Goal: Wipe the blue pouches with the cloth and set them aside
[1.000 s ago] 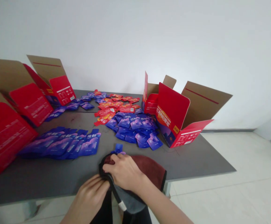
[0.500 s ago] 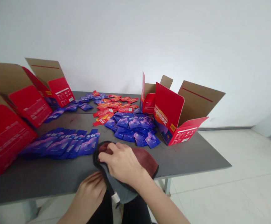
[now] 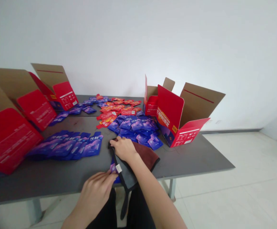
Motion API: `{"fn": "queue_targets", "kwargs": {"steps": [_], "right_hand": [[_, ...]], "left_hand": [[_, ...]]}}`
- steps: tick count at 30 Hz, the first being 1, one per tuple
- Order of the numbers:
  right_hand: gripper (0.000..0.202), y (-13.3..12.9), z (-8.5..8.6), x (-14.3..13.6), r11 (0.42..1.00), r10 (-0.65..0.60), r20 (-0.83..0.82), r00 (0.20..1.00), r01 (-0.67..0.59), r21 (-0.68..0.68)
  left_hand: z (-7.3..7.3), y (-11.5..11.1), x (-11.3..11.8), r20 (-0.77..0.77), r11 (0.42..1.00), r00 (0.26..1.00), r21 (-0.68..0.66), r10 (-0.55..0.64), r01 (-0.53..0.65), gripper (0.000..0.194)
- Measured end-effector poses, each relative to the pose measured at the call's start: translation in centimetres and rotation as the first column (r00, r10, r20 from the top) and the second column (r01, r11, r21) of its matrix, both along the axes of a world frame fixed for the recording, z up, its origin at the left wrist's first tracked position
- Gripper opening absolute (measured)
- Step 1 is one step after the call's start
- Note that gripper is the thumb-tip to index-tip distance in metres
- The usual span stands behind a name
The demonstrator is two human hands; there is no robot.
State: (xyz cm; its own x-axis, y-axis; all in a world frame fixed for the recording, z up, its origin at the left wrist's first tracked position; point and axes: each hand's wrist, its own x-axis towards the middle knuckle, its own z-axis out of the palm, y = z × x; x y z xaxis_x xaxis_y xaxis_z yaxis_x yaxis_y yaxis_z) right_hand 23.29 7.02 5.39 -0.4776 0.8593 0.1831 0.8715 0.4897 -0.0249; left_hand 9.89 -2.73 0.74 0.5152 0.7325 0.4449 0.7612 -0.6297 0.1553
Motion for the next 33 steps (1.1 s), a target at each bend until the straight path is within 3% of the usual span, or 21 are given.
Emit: {"fn": "queue_targets", "kwargs": {"steps": [2, 5, 9, 14, 17, 19, 21, 24, 26, 27, 29, 31, 33], "right_hand": [[0.029, -1.4, 1.5, 0.5, 0.999, -0.012, -0.049, 0.999, 0.015, 0.046], [0.025, -4.8, 2.9, 1.3, 0.994, 0.053, -0.111, 0.992, -0.042, 0.098], [0.017, -7.1, 1.5, 1.8, 0.982, 0.188, -0.015, 0.982, -0.189, -0.025], [0.021, -3.7, -1.4, 1.4, 0.986, 0.148, 0.006, 0.989, -0.148, -0.078], [0.023, -1.2, -1.6, 1.1, 0.997, 0.048, 0.008, 0.999, -0.047, -0.068], [0.023, -0.8, -1.1, 1.3, 0.999, -0.020, -0.023, 1.000, 0.019, -0.036], [0.024, -1.4, -0.2, 2.0, 0.994, -0.085, -0.161, 0.983, 0.096, 0.061], [0.027, -3.6, 1.7, 3.3, 0.945, -0.093, -0.490, 0.867, 0.231, 0.230], [0.027, -5.1, 2.9, 4.1, 0.919, -0.039, -0.612, 0.790, 0.270, 0.289], [0.027, -5.8, 3.4, 4.4, 0.915, -0.018, -0.634, 0.773, 0.269, 0.302], [0.026, -6.5, 3.8, 4.5, 0.923, 0.003, -0.631, 0.776, 0.241, 0.301], [0.026, -6.8, 3.5, 4.2, 0.946, 0.013, -0.607, 0.795, 0.186, 0.265], [0.026, -6.7, 2.6, 3.6, 0.971, 0.019, -0.579, 0.815, 0.122, 0.204]], "left_hand": [[0.0, -0.1, 0.2, -0.030, 0.999, 0.999, -0.012, 0.041, -0.042, 0.030], [-0.4, -0.1, 0.4, -0.014, 0.996, 0.999, 0.071, 0.048, -0.047, 0.029], [-0.9, -0.3, 0.4, -0.021, 0.995, 0.999, 0.092, 0.051, -0.048, 0.028], [-0.8, 0.0, 0.2, -0.007, 0.987, 0.998, 0.151, -0.060, 0.060, 0.035], [-0.5, 0.6, 0.0, 0.056, 0.989, 0.993, 0.108, -0.105, 0.098, 0.031], [-0.5, 0.9, -0.2, 0.178, 0.997, 0.982, 0.056, -0.064, 0.054, 0.024], [-0.6, 1.0, -0.5, 0.380, 0.998, 0.923, -0.039, 0.063, -0.052, 0.017], [-0.9, 0.6, -0.7, 0.648, 0.947, 0.697, -0.276, 0.307, -0.161, 0.019], [-1.2, 0.1, -0.7, 0.705, 0.912, 0.585, -0.366, 0.401, -0.184, 0.023], [-1.4, -0.2, -0.7, 0.701, 0.908, 0.578, -0.356, 0.417, -0.223, 0.024], [-1.7, -0.8, -0.8, 0.630, 0.906, 0.657, -0.219, 0.414, -0.361, 0.027], [-1.9, -1.1, -1.1, 0.505, 0.891, 0.770, 0.003, 0.391, -0.455, 0.031], [-1.7, -1.1, -1.4, 0.368, 0.897, 0.866, 0.152, 0.339, -0.416, 0.031]]}}
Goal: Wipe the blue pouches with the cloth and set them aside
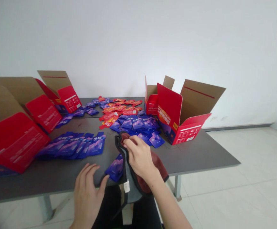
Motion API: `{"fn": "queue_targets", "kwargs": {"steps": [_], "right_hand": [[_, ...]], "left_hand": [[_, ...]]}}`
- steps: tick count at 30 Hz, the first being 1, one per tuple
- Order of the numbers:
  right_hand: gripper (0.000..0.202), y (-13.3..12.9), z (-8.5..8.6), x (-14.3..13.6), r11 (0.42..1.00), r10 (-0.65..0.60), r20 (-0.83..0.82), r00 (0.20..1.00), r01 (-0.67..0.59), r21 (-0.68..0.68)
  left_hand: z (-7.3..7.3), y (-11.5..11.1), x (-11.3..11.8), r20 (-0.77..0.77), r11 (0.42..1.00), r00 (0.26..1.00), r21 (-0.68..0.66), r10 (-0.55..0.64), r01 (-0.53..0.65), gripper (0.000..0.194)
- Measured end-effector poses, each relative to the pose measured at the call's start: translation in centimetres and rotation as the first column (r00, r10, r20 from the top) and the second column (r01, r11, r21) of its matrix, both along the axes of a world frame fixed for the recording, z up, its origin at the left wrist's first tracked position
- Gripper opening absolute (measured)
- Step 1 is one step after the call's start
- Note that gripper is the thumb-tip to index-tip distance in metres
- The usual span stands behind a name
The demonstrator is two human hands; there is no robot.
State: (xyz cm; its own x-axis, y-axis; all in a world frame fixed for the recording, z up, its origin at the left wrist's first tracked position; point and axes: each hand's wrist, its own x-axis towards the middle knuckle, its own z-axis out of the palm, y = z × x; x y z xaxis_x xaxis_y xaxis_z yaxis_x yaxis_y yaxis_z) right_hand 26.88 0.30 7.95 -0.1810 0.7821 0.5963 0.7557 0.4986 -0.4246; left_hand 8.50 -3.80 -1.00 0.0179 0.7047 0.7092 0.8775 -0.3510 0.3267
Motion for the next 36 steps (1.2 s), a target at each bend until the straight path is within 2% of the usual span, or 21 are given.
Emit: {"fn": "queue_targets", "kwargs": {"steps": [3, 6, 9, 11, 13, 14, 16, 18, 20, 23, 26, 28, 30, 32, 34, 36], "right_hand": [[0.025, 0.1, -1.6, -0.7, 0.996, 0.046, 0.022, 0.999, -0.044, -0.081], [0.024, -0.2, -2.5, -0.3, 0.999, 0.000, -0.064, 0.998, -0.002, -0.032], [0.022, -1.1, -2.4, 0.9, 0.992, -0.069, -0.195, 0.978, 0.088, 0.090], [0.021, -1.7, -2.1, 1.8, 0.980, -0.103, -0.236, 0.966, 0.139, 0.142], [0.021, -2.2, -1.8, 2.6, 0.973, -0.125, -0.232, 0.965, 0.165, 0.163], [0.021, -2.3, -1.7, 2.8, 0.972, -0.133, -0.225, 0.965, 0.171, 0.163], [0.022, -2.5, -1.7, 3.0, 0.971, -0.144, -0.219, 0.965, 0.180, 0.155], [0.022, -2.5, -1.8, 2.9, 0.974, -0.149, -0.223, 0.963, 0.182, 0.135], [0.022, -2.4, -2.1, 2.4, 0.982, -0.134, -0.218, 0.967, 0.159, 0.101], [0.024, -1.8, -2.7, 1.2, 0.997, -0.070, -0.158, 0.985, 0.072, 0.008], [0.024, -0.9, -3.2, -0.3, 0.988, 0.027, 0.003, 1.000, -0.027, -0.153], [0.024, -0.3, -3.5, -1.2, 0.968, 0.087, 0.110, 0.990, -0.058, -0.244], [0.023, 0.0, -3.5, -1.8, 0.957, 0.118, 0.166, 0.979, -0.068, -0.280], [0.023, 0.0, -3.4, -2.1, 0.957, 0.117, 0.187, 0.975, -0.060, -0.284], [0.024, -0.2, -3.3, -2.3, 0.959, 0.101, 0.212, 0.972, -0.038, -0.282], [0.024, -0.5, -3.1, -2.5, 0.960, 0.112, 0.284, 0.952, -0.029, -0.280]], "left_hand": [[0.8, 0.7, -0.4, -0.250, 0.986, 0.954, -0.068, -0.167, 0.154, 0.038], [1.9, 1.7, -0.3, -0.447, 0.930, 0.816, -0.189, -0.368, 0.316, 0.048], [2.8, 2.7, 0.3, -0.509, 0.853, 0.686, -0.268, -0.519, 0.447, 0.045], [3.3, 3.0, 0.7, -0.499, 0.824, 0.660, -0.260, -0.561, 0.504, 0.039], [3.6, 3.0, 1.0, -0.406, 0.830, 0.729, -0.183, -0.551, 0.526, 0.031], [3.7, 3.0, 1.0, -0.303, 0.855, 0.801, -0.129, -0.517, 0.503, 0.025], [3.6, 2.9, 1.1, 0.005, 0.924, 0.927, -0.078, -0.376, 0.375, 0.016], [3.2, 2.6, 1.0, 0.291, 0.955, 0.937, -0.162, -0.196, 0.250, 0.014], [2.3, 2.1, 0.8, 0.382, 0.944, 0.923, -0.282, -0.051, 0.170, 0.015], [0.8, 1.0, 0.7, 0.298, 0.951, 0.952, -0.308, 0.070, 0.026, 0.014], [0.0, 0.0, 0.5, 0.149, 0.985, 0.985, -0.163, 0.085, -0.060, 0.021], [0.1, -0.1, 0.2, 0.017, 0.994, 0.996, -0.062, 0.090, -0.089, 0.029], [0.5, 0.2, -0.2, -0.129, 0.999, 0.991, -0.024, 0.042, -0.045, 0.029], [1.0, 0.7, -0.6, -0.260, 0.994, 0.960, -0.056, -0.102, 0.090, 0.024], [1.3, 1.2, -1.0, -0.322, 0.971, 0.916, -0.087, -0.238, 0.222, 0.022], [1.3, 1.4, -1.2, -0.326, 0.946, 0.888, -0.093, -0.324, 0.311, 0.027]]}}
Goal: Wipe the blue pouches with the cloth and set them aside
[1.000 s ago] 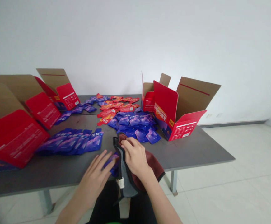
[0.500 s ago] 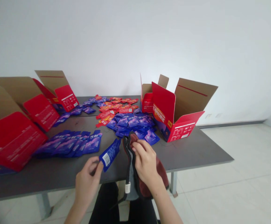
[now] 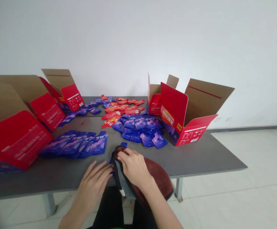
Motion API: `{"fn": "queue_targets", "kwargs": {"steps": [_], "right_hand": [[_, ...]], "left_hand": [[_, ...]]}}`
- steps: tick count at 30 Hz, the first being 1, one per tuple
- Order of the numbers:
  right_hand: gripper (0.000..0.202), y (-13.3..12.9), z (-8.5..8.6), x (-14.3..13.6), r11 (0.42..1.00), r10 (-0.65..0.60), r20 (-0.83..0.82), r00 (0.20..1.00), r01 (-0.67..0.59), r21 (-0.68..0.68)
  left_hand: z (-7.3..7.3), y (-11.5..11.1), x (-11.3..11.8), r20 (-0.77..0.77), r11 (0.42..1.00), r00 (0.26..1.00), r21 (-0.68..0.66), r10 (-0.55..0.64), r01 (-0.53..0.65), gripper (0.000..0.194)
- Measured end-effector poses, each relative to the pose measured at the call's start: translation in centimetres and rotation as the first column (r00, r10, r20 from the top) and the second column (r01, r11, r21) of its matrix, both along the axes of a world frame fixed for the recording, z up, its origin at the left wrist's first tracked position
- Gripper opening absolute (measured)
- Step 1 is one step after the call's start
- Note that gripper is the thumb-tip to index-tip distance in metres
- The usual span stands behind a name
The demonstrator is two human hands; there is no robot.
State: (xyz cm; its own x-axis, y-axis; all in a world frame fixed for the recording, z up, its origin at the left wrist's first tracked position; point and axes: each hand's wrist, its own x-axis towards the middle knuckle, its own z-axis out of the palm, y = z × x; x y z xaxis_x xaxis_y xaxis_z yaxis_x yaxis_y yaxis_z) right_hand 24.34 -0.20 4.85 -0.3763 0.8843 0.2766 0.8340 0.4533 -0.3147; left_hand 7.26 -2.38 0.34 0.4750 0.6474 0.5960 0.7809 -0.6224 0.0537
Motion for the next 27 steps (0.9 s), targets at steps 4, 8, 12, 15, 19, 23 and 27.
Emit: {"fn": "queue_targets", "kwargs": {"steps": [4, 8, 12, 15, 19, 23, 27], "right_hand": [[0.018, 0.5, -0.1, -0.8, 0.990, 0.144, 0.215, 0.966, -0.142, -0.027], [0.020, 3.5, -0.5, -1.2, 0.995, 0.099, 0.305, 0.947, -0.098, -0.020], [0.022, 5.4, -0.2, -0.9, 1.000, 0.021, 0.323, 0.946, -0.021, -0.004], [0.022, 3.8, 0.8, -0.8, 0.998, 0.022, 0.277, 0.961, -0.037, 0.047], [0.018, 0.8, 1.2, -1.1, 0.981, 0.180, 0.258, 0.949, -0.192, 0.021], [0.017, 2.0, 0.1, -1.4, 0.978, 0.205, 0.306, 0.930, -0.205, -0.033], [0.021, 6.0, -0.7, -1.1, 0.996, 0.093, 0.349, 0.933, -0.091, -0.021]], "left_hand": [[-0.4, 0.0, 0.0, -0.015, 0.996, 0.997, 0.035, -0.080, 0.080, 0.035], [-0.7, 0.2, 0.0, -0.063, 0.979, 0.990, 0.154, -0.125, 0.133, 0.034], [-0.7, 0.5, -0.2, -0.032, 0.989, 0.993, 0.096, -0.114, 0.116, 0.033], [-0.6, 0.4, -0.1, 0.002, 0.993, 0.995, 0.054, -0.102, 0.102, 0.031], [-0.4, 0.0, 0.3, -0.010, 0.993, 0.993, -0.012, -0.118, 0.117, 0.027], [-0.4, -0.2, 0.7, 0.006, 0.990, 0.992, -0.064, -0.129, 0.129, 0.024], [-0.5, -0.1, 0.9, 0.043, 0.989, 0.988, -0.029, -0.146, 0.147, 0.027]]}}
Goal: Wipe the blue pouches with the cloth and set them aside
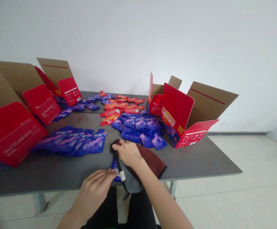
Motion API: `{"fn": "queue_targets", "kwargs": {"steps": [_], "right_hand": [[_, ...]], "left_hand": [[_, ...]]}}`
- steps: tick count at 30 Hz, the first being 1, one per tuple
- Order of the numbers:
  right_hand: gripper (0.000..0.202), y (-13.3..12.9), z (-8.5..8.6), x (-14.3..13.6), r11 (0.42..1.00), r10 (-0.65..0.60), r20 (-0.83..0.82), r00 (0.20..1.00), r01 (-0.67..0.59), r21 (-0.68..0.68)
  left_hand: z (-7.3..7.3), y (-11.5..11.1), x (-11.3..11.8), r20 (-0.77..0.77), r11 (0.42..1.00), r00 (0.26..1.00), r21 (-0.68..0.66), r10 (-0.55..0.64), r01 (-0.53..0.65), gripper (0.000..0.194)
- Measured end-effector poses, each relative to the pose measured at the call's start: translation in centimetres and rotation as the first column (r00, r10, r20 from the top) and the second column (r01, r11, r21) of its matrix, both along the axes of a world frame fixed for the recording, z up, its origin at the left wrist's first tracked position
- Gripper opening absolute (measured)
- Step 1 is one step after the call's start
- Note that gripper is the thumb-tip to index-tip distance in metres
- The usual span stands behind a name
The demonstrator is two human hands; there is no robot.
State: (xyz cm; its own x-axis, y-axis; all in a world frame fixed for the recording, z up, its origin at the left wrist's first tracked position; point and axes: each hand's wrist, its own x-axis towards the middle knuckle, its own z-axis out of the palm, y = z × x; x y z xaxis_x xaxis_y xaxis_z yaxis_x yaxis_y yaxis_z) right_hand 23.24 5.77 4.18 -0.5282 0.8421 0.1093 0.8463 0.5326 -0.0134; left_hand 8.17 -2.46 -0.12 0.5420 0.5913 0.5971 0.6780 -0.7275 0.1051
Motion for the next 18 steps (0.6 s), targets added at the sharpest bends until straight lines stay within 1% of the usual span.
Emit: {"fn": "queue_targets", "kwargs": {"steps": [2, 4, 5, 7, 8, 10, 12, 14, 16, 18], "right_hand": [[0.022, 1.2, 0.2, 0.1, 0.999, -0.049, 0.003, 0.999, 0.049, 0.011], [0.024, 1.0, 0.8, 0.2, 0.996, -0.076, -0.010, 0.997, 0.076, 0.035], [0.026, 0.4, 1.3, 0.3, 0.995, -0.084, -0.032, 0.996, 0.086, 0.057], [0.026, -1.5, 2.4, 0.4, 0.991, -0.071, -0.095, 0.993, 0.081, 0.107], [0.025, -2.7, 2.8, 0.5, 0.991, -0.043, -0.123, 0.992, 0.058, 0.124], [0.021, -4.6, 3.2, 0.6, 0.993, 0.037, -0.124, 0.992, -0.023, 0.113], [0.017, -5.6, 2.8, 0.7, 0.994, 0.098, -0.076, 0.992, -0.093, 0.061], [0.016, -5.3, 1.8, 0.8, 0.993, 0.119, -0.038, 0.992, -0.118, 0.019], [0.017, -3.9, 0.6, 0.9, 0.994, 0.111, -0.031, 0.993, -0.111, 0.007], [0.020, -1.8, -0.2, 0.9, 0.998, 0.070, -0.031, 0.997, -0.070, 0.009]], "left_hand": [[0.1, 0.0, 0.3, 0.006, 0.999, 0.999, -0.029, 0.037, -0.037, 0.026], [0.2, -0.2, 0.6, -0.002, 0.992, 0.994, -0.074, 0.105, -0.105, 0.024], [0.2, -0.3, 0.8, -0.008, 0.987, 0.990, -0.082, 0.140, -0.140, 0.024], [0.2, -0.5, 1.1, -0.013, 0.982, 0.984, -0.054, 0.180, -0.181, 0.024], [0.1, -0.6, 1.2, -0.013, 0.983, 0.983, -0.028, 0.182, -0.183, 0.024], [0.1, -0.7, 1.3, -0.014, 0.985, 0.984, 0.000, 0.175, -0.175, 0.024], [0.0, -0.7, 1.2, -0.030, 0.986, 0.985, -0.020, 0.168, -0.168, 0.023], [-0.1, -0.5, 1.2, -0.064, 0.988, 0.987, -0.043, 0.148, -0.151, 0.023], [-0.2, -0.4, 1.1, -0.084, 0.993, 0.991, -0.038, 0.107, -0.111, 0.024], [-0.2, -0.2, 1.1, -0.071, 0.998, 0.995, -0.018, 0.064, -0.066, 0.026]]}}
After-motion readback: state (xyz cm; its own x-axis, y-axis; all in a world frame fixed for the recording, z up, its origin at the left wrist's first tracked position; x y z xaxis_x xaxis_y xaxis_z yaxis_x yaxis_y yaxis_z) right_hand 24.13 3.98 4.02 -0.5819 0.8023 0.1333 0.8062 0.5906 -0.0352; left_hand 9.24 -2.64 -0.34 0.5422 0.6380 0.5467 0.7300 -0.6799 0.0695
